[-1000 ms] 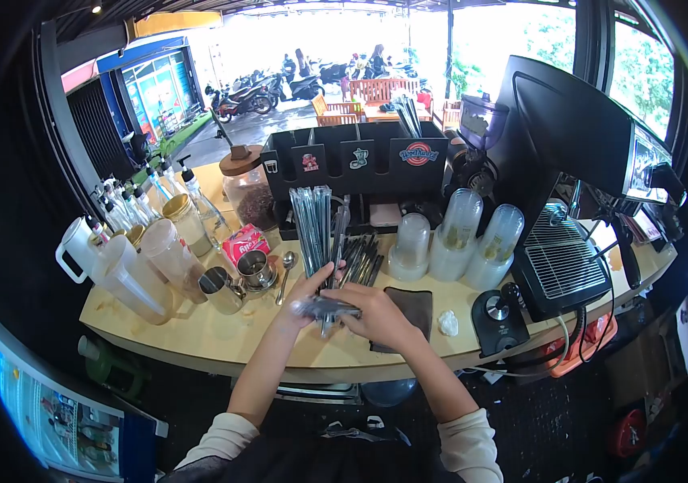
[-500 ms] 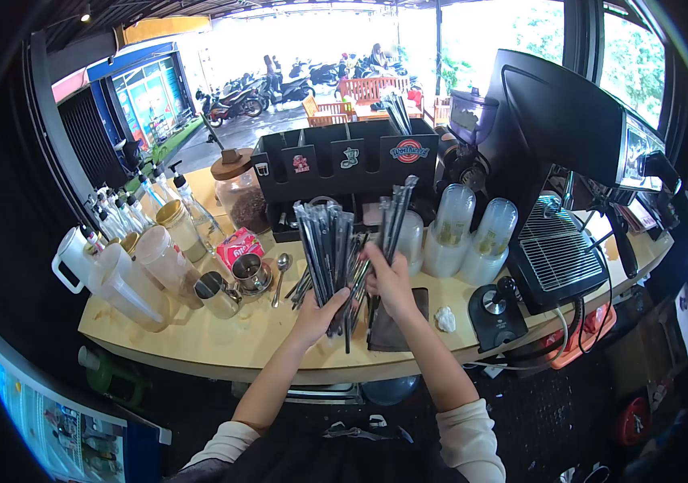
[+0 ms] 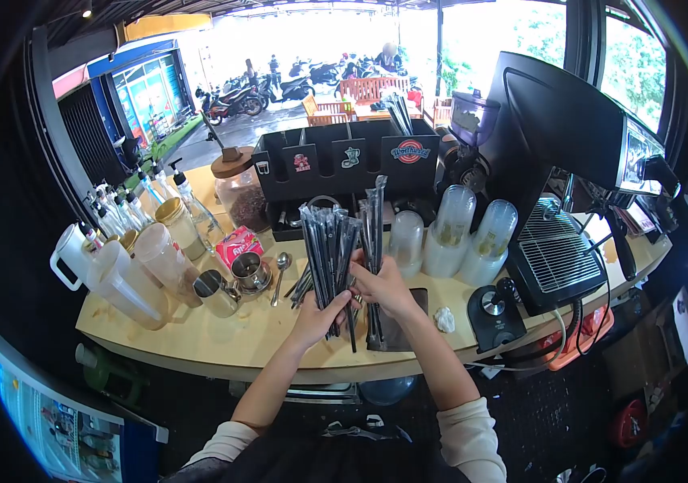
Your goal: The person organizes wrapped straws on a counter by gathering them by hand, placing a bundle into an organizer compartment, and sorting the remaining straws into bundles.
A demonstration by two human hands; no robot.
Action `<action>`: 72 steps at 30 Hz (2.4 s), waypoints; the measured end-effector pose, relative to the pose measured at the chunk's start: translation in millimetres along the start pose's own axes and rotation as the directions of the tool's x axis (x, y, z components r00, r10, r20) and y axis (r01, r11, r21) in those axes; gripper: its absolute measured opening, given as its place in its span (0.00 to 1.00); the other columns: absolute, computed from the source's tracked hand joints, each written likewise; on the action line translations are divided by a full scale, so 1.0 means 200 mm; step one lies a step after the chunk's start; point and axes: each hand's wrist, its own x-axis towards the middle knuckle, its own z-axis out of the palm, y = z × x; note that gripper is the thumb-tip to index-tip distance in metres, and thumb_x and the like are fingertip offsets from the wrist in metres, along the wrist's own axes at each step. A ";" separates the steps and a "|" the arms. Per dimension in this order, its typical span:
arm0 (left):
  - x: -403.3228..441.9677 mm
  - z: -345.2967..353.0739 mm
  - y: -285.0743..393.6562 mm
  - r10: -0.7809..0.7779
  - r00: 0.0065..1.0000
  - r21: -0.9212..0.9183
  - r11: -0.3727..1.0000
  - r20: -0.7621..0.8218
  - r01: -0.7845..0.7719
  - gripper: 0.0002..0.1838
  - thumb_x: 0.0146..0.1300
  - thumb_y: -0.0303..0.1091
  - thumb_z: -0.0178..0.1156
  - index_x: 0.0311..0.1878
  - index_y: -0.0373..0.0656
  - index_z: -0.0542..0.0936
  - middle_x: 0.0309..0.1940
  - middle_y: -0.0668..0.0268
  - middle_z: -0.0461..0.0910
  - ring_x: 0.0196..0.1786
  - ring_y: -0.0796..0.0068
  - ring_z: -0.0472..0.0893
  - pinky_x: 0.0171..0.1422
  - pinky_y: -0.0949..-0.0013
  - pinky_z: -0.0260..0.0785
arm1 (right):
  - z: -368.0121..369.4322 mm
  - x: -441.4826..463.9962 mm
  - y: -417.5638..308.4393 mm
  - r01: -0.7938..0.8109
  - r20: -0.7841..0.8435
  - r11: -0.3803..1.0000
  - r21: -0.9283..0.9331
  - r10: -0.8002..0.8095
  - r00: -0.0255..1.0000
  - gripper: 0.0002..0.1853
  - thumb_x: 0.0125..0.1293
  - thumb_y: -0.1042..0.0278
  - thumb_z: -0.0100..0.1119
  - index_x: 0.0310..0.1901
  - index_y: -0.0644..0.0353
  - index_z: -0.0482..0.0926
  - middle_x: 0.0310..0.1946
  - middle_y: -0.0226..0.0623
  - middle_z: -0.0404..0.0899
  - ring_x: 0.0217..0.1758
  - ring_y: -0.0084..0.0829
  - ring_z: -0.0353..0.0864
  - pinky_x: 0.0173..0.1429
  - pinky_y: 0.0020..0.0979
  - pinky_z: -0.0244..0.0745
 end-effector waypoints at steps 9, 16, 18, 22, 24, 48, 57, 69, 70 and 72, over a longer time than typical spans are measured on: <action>0.01 0.00 -0.04 0.017 1.000 -0.025 1.000 -0.012 -0.017 0.13 0.63 0.37 0.50 0.44 0.37 0.74 0.28 0.64 0.79 0.18 0.88 0.66 0.22 0.82 0.58 | 0.01 0.04 0.00 0.230 -0.178 0.967 0.106 -0.209 0.962 0.14 0.65 0.58 0.47 0.26 0.58 0.65 0.14 0.24 0.63 0.13 0.14 0.59 0.15 0.18 0.55; -0.01 0.00 -0.05 -0.022 0.995 -0.031 0.999 0.094 0.025 0.15 0.65 0.37 0.46 0.44 0.35 0.73 0.32 0.61 0.79 0.21 0.85 0.69 0.25 0.80 0.62 | 0.03 -0.03 -0.08 0.097 -0.098 0.991 -0.095 -0.106 0.990 0.13 0.53 0.67 0.63 0.37 0.63 0.74 0.15 0.23 0.66 0.14 0.09 0.60 0.14 0.17 0.57; -0.01 0.00 -0.05 -0.031 0.988 -0.061 0.997 0.152 0.041 0.15 0.66 0.37 0.45 0.45 0.34 0.72 0.34 0.60 0.79 0.22 0.83 0.70 0.26 0.79 0.64 | 0.01 -0.02 -0.07 0.082 -0.097 0.994 -0.075 -0.090 0.991 0.10 0.54 0.67 0.63 0.34 0.61 0.74 0.12 0.20 0.65 0.12 0.09 0.57 0.14 0.16 0.57; -0.01 -0.01 -0.03 -0.039 0.983 -0.095 0.994 0.182 0.057 0.16 0.66 0.35 0.43 0.51 0.33 0.68 0.42 0.57 0.77 0.30 0.76 0.77 0.33 0.76 0.70 | 0.02 -0.04 -0.09 0.078 -0.103 0.995 -0.060 -0.084 0.991 0.09 0.54 0.67 0.62 0.30 0.61 0.74 0.09 0.19 0.62 0.10 0.09 0.55 0.13 0.16 0.52; -0.01 -0.02 -0.05 -0.059 0.979 -0.097 0.992 0.194 0.079 0.17 0.66 0.34 0.44 0.52 0.32 0.67 0.44 0.56 0.76 0.34 0.73 0.79 0.37 0.74 0.72 | 0.02 -0.04 -0.08 0.100 -0.146 0.994 -0.054 -0.107 0.984 0.09 0.55 0.67 0.62 0.25 0.59 0.72 0.10 0.19 0.63 0.09 0.09 0.54 0.13 0.17 0.45; 0.00 -0.03 -0.09 0.007 0.995 -0.291 0.956 -0.101 -0.036 0.10 0.62 0.28 0.50 0.44 0.33 0.68 0.36 0.56 0.76 0.39 0.64 0.79 0.45 0.66 0.75 | 0.04 -0.05 -0.08 0.335 -0.294 0.939 0.079 -0.300 0.908 0.07 0.57 0.71 0.58 0.33 0.65 0.74 0.11 0.19 0.59 0.10 0.11 0.53 0.13 0.17 0.46; 0.09 -0.03 0.02 -0.080 0.979 -0.343 0.939 -0.185 0.012 0.16 0.64 0.40 0.49 0.46 0.36 0.73 0.30 0.67 0.75 0.26 0.83 0.72 0.30 0.79 0.67 | 0.03 -0.10 0.01 0.693 0.423 0.248 -0.677 -0.639 0.642 0.19 0.44 0.78 0.60 0.43 0.59 0.75 0.32 0.36 0.77 0.29 0.33 0.78 0.33 0.27 0.73; 0.04 -0.09 0.01 -0.153 0.984 -0.225 0.960 0.090 0.170 0.12 0.61 0.36 0.54 0.44 0.39 0.74 0.26 0.72 0.73 0.19 0.89 0.63 0.23 0.84 0.55 | 0.05 -0.05 -0.04 0.135 -0.113 0.987 -0.086 -0.144 0.983 0.10 0.61 0.66 0.52 0.42 0.62 0.74 0.16 0.20 0.63 0.13 0.10 0.54 0.17 0.16 0.48; 0.03 -0.07 0.00 -0.131 0.984 -0.147 0.978 0.122 0.148 0.13 0.61 0.36 0.53 0.44 0.39 0.74 0.26 0.72 0.74 0.19 0.89 0.63 0.23 0.83 0.56 | 0.04 -0.05 -0.03 0.135 -0.113 0.987 -0.085 -0.144 0.983 0.10 0.61 0.66 0.52 0.42 0.62 0.74 0.16 0.20 0.63 0.13 0.10 0.54 0.17 0.16 0.48; 0.02 -0.05 -0.01 -0.117 0.982 -0.149 0.979 0.151 0.140 0.12 0.61 0.36 0.53 0.43 0.39 0.75 0.29 0.68 0.77 0.19 0.89 0.63 0.23 0.82 0.57 | 0.02 -0.02 -0.01 0.051 -0.049 0.991 -0.124 -0.057 0.997 0.08 0.62 0.65 0.52 0.35 0.63 0.72 0.16 0.21 0.63 0.12 0.10 0.53 0.18 0.16 0.49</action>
